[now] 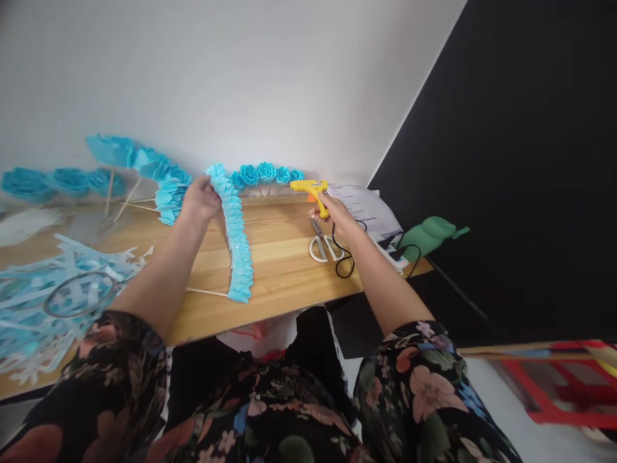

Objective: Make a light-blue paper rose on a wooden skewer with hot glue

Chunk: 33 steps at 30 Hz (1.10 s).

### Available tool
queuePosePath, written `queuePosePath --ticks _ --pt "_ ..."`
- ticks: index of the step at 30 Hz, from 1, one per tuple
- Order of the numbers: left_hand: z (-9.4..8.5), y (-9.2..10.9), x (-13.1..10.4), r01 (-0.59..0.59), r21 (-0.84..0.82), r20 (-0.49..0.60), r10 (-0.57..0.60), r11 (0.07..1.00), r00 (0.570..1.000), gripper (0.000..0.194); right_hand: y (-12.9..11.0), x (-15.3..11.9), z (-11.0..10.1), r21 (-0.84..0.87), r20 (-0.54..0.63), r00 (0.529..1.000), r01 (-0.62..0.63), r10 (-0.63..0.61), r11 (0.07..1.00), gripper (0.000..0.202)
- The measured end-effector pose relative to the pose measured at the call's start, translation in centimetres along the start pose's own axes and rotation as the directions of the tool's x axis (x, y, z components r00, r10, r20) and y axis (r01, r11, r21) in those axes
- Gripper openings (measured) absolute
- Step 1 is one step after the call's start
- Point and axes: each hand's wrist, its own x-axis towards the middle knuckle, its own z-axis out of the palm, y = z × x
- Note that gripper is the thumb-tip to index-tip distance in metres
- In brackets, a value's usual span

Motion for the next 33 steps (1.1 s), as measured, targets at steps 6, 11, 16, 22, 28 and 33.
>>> queuePosePath --ticks 6,11,16,22,28,33 --pt "1.0 -0.2 -1.0 0.059 -0.076 -0.053 -0.063 0.995 0.997 0.010 1.9 -1.2 -0.5 -0.153 -0.033 0.990 -0.138 0.135 0.978 0.038" --pt "1.7 0.0 -2.0 0.079 -0.109 -0.088 -0.088 0.991 0.992 0.012 2.8 0.1 -0.9 -0.343 -0.263 0.959 -0.196 0.107 0.918 0.032" --pt "1.7 0.2 -2.2 0.093 -0.083 -0.092 -0.101 0.992 0.991 0.008 2.2 1.0 -2.8 -0.849 -0.285 0.958 -0.272 0.042 0.453 0.044" --pt "2.1 0.3 -2.9 0.102 -0.012 -0.047 -0.103 0.995 0.994 0.011 -0.4 0.5 0.7 -0.928 -0.094 0.924 0.054 -0.372 0.368 0.036" --pt "3.3 0.7 -4.5 0.128 0.078 0.062 -0.133 0.989 0.989 0.012 -0.1 3.2 8.9 -0.281 0.045 0.968 0.249 -0.246 0.927 0.031" --pt "3.9 0.9 -5.3 0.111 0.115 0.136 -0.126 0.987 0.983 0.014 -0.5 4.9 13.2 0.109 0.070 0.983 0.161 -0.169 0.981 0.048"
